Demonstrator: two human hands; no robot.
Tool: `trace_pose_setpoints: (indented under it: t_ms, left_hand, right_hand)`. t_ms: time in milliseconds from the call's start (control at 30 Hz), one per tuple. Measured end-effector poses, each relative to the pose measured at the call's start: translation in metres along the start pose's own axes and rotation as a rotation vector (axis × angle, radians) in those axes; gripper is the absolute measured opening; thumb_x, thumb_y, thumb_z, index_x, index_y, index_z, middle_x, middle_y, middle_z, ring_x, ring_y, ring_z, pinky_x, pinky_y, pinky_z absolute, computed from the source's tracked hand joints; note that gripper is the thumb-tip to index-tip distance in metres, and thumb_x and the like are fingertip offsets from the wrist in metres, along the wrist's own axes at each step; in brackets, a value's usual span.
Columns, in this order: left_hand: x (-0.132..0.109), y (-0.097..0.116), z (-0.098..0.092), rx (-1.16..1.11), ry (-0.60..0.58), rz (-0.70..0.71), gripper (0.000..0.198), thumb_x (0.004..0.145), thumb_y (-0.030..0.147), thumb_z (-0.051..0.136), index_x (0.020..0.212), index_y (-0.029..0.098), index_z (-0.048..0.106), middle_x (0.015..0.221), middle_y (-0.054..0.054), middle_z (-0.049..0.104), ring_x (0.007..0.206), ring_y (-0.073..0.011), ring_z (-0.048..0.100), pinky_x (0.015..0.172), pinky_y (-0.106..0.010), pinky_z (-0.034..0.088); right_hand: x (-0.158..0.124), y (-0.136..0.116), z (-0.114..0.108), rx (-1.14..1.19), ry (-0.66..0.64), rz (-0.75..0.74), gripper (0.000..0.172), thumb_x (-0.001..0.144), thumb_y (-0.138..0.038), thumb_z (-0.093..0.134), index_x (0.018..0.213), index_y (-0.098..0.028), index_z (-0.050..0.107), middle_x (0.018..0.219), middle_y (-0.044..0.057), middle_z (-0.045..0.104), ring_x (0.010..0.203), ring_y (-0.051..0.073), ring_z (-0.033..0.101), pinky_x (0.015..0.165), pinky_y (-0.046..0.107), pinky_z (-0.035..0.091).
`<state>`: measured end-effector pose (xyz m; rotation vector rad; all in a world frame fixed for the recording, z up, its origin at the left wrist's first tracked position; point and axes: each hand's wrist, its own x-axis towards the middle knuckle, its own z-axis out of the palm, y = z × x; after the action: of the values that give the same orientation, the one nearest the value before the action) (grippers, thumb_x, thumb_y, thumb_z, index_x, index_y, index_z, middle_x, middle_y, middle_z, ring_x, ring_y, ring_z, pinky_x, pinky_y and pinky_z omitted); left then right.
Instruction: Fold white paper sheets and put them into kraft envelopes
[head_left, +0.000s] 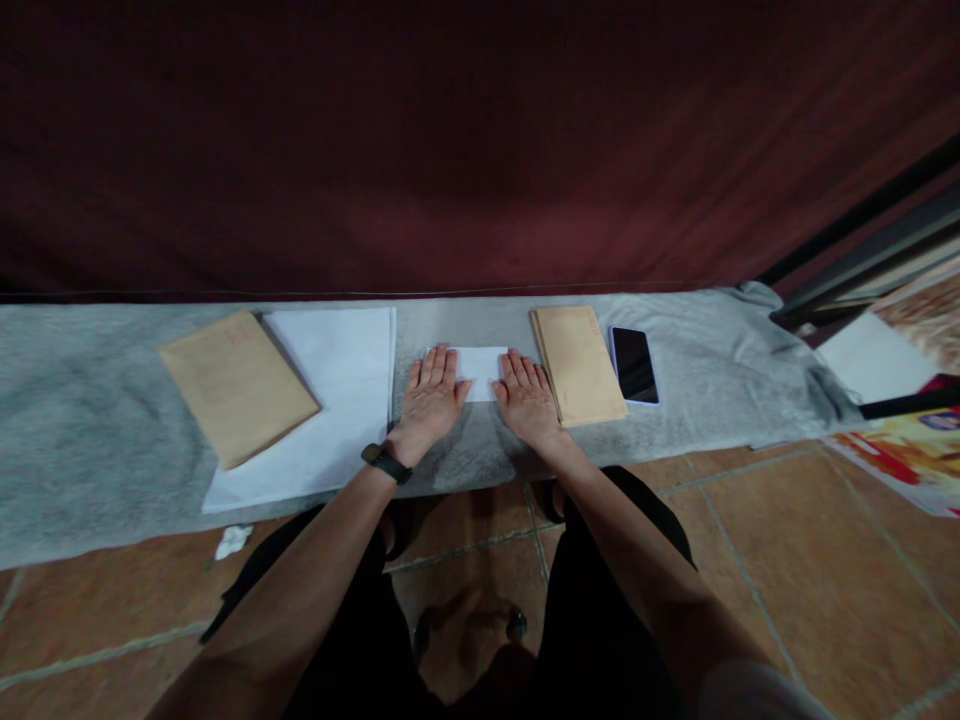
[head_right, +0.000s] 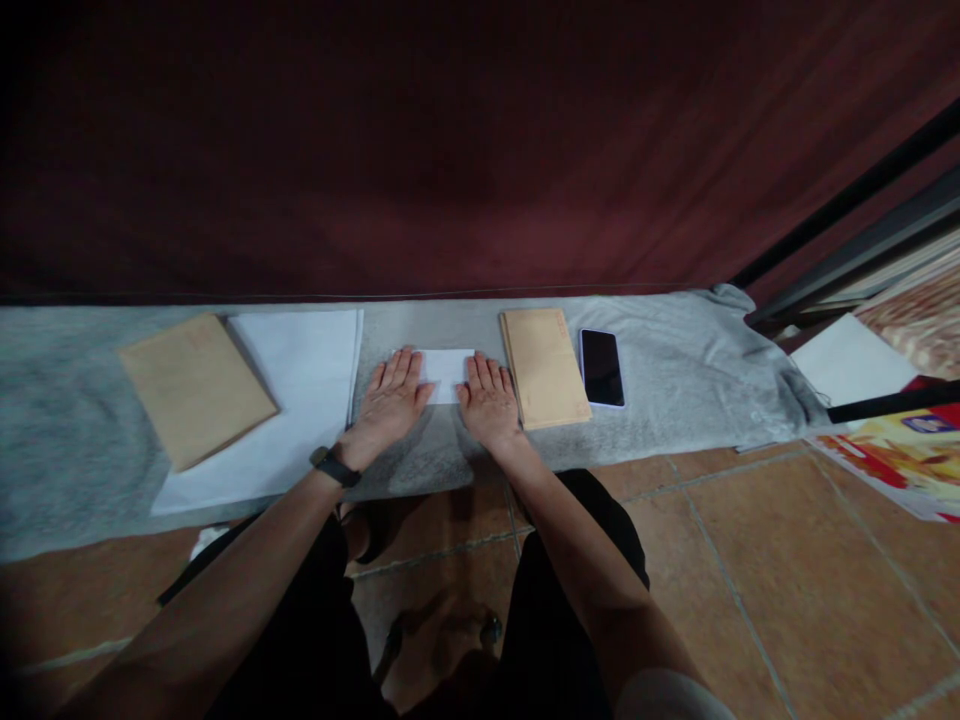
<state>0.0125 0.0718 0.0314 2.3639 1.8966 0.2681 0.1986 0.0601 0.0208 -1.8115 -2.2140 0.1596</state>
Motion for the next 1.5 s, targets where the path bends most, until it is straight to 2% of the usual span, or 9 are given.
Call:
trace_pose_setpoints:
  t_ms: [233,567,800,900,1000,1133,1333,1500]
  left_hand:
    - [-0.003,0.002,-0.007,0.051,-0.048,-0.035,0.066,0.104,0.043,0.027,0.159,0.006,0.026,0.167,-0.016,0.024,0.157,-0.0274,0.018,0.127,-0.046,0.015]
    - [-0.006,-0.004,-0.004,0.005,-0.015,-0.03,0.066,0.104,0.039,0.026,0.157,0.001,0.029,0.165,-0.02,0.026,0.156,-0.0298,0.021,0.126,-0.048,0.018]
    - [-0.008,-0.007,-0.006,-0.015,0.021,-0.009,0.065,0.103,0.037,0.029,0.156,0.0,0.032,0.164,-0.022,0.029,0.155,-0.0309,0.025,0.125,-0.048,0.022]
    - [-0.009,-0.007,-0.005,-0.01,0.026,-0.015,0.064,0.102,0.036,0.03,0.155,0.0,0.033,0.164,-0.023,0.029,0.154,-0.032,0.025,0.125,-0.05,0.022]
    - [-0.01,-0.004,-0.003,0.001,0.039,-0.022,0.063,0.102,0.036,0.03,0.156,0.002,0.033,0.164,-0.022,0.029,0.154,-0.0319,0.024,0.124,-0.052,0.023]
    - [-0.012,0.0,-0.002,0.009,0.054,-0.025,0.062,0.102,0.033,0.032,0.156,0.004,0.033,0.164,-0.021,0.03,0.155,-0.0312,0.024,0.125,-0.051,0.021]
    - [-0.012,0.003,-0.003,0.023,0.053,0.0,0.059,0.102,0.03,0.03,0.155,0.007,0.036,0.163,-0.018,0.034,0.154,-0.0293,0.026,0.126,-0.05,0.02]
    - [-0.014,0.009,-0.01,0.014,0.017,0.019,0.058,0.104,0.035,0.029,0.154,0.008,0.039,0.163,-0.018,0.034,0.153,-0.0295,0.028,0.124,-0.05,0.023]
  right_hand:
    - [-0.003,0.001,-0.007,-0.008,-0.021,0.029,0.059,0.107,-0.037,0.034,0.158,-0.007,0.034,0.164,0.014,0.033,0.151,0.031,0.033,0.123,0.047,0.026]
    - [-0.006,0.005,-0.008,0.025,-0.014,0.026,0.055,0.106,-0.031,0.037,0.154,-0.004,0.04,0.162,0.017,0.037,0.147,0.033,0.038,0.122,0.049,0.028]
    - [-0.008,0.007,-0.014,0.046,-0.012,0.009,0.052,0.101,-0.018,0.039,0.151,-0.005,0.044,0.158,0.019,0.043,0.144,0.032,0.041,0.118,0.047,0.033]
    - [-0.009,0.005,-0.022,0.041,-0.005,0.017,0.047,0.1,-0.018,0.042,0.145,-0.008,0.052,0.151,0.019,0.051,0.134,0.032,0.049,0.115,0.047,0.037]
    - [-0.01,0.001,-0.029,0.065,0.014,0.058,0.038,0.101,-0.025,0.044,0.132,-0.011,0.062,0.132,0.018,0.062,0.122,0.032,0.055,0.11,0.047,0.041]
    - [-0.009,-0.002,-0.031,0.096,0.008,0.09,0.03,0.099,-0.026,0.048,0.119,-0.013,0.067,0.116,0.017,0.064,0.113,0.03,0.058,0.104,0.043,0.046]
    - [0.001,0.008,-0.024,0.362,-0.008,0.19,0.015,0.093,-0.023,0.057,0.102,-0.02,0.069,0.102,0.009,0.067,0.097,0.022,0.065,0.094,0.035,0.053]
    - [0.008,0.009,-0.01,0.873,-0.006,0.293,0.016,0.087,-0.022,0.06,0.102,-0.022,0.065,0.096,0.001,0.07,0.083,0.016,0.067,0.081,0.03,0.056]
